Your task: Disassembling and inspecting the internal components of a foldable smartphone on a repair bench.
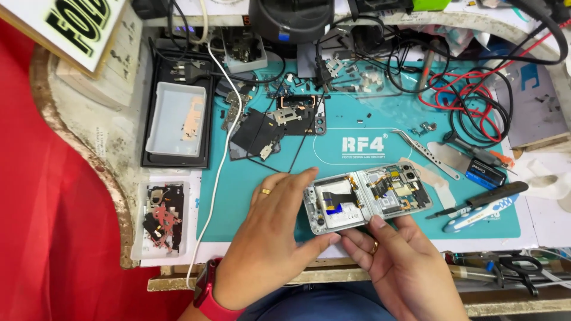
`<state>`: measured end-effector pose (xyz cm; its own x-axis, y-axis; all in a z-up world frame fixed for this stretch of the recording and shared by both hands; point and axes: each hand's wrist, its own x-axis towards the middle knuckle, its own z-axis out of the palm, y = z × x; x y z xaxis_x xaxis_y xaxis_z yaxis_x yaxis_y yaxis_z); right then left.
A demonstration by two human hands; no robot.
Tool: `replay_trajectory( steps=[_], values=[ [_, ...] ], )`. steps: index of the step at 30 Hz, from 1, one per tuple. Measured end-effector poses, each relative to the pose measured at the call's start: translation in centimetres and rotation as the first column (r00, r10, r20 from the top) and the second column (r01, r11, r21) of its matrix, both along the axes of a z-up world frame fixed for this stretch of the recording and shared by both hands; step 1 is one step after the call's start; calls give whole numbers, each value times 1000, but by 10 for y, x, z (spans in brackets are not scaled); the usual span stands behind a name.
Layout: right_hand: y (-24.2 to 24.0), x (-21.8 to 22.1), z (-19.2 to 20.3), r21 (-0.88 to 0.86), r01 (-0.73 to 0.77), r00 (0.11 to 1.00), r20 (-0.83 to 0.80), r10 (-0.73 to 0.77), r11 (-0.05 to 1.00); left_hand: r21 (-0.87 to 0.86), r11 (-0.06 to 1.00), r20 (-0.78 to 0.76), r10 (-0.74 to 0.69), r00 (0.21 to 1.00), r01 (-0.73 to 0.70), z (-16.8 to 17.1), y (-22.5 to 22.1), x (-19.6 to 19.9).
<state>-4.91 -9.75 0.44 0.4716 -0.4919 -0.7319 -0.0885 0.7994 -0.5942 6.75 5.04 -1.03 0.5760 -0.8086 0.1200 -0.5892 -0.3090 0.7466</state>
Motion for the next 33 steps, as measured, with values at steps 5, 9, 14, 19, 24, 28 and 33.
replay_trajectory(
  steps=[5, 9, 14, 19, 24, 28, 33],
  values=[
    [-34, -45, -31, 30, -202, 958, 212, 191, 979, 37, 999, -72, 33, 997, -30, 2, 4, 3],
    [-82, -81, -29, -108, -632, 765, 67, 640, 767, 29, 999, -13, 15, 1000, -15, -2, 4, 5],
    [-95, -80, -7, -837, -519, 805, -546, 230, -171, 55, 998, 27, 31, 999, -32, -6, 0, 1],
    [-142, -85, -40, -660, -348, 700, -655, 283, -666, 64, 996, 50, 53, 997, -56, -9, -4, -2],
    [-152, -94, -49, -670, -400, 793, -595, 130, -625, 21, 1000, 118, -2, 993, 0, -6, 0, -3],
    [-142, -98, -58, -734, -217, 854, -462, 240, -643, -111, 994, 81, 33, 996, -24, -4, 7, -5],
    [-70, -58, -30, -701, -70, 628, -584, 515, -710, -178, 984, 88, 36, 995, -20, 0, -1, -6]
  ],
)
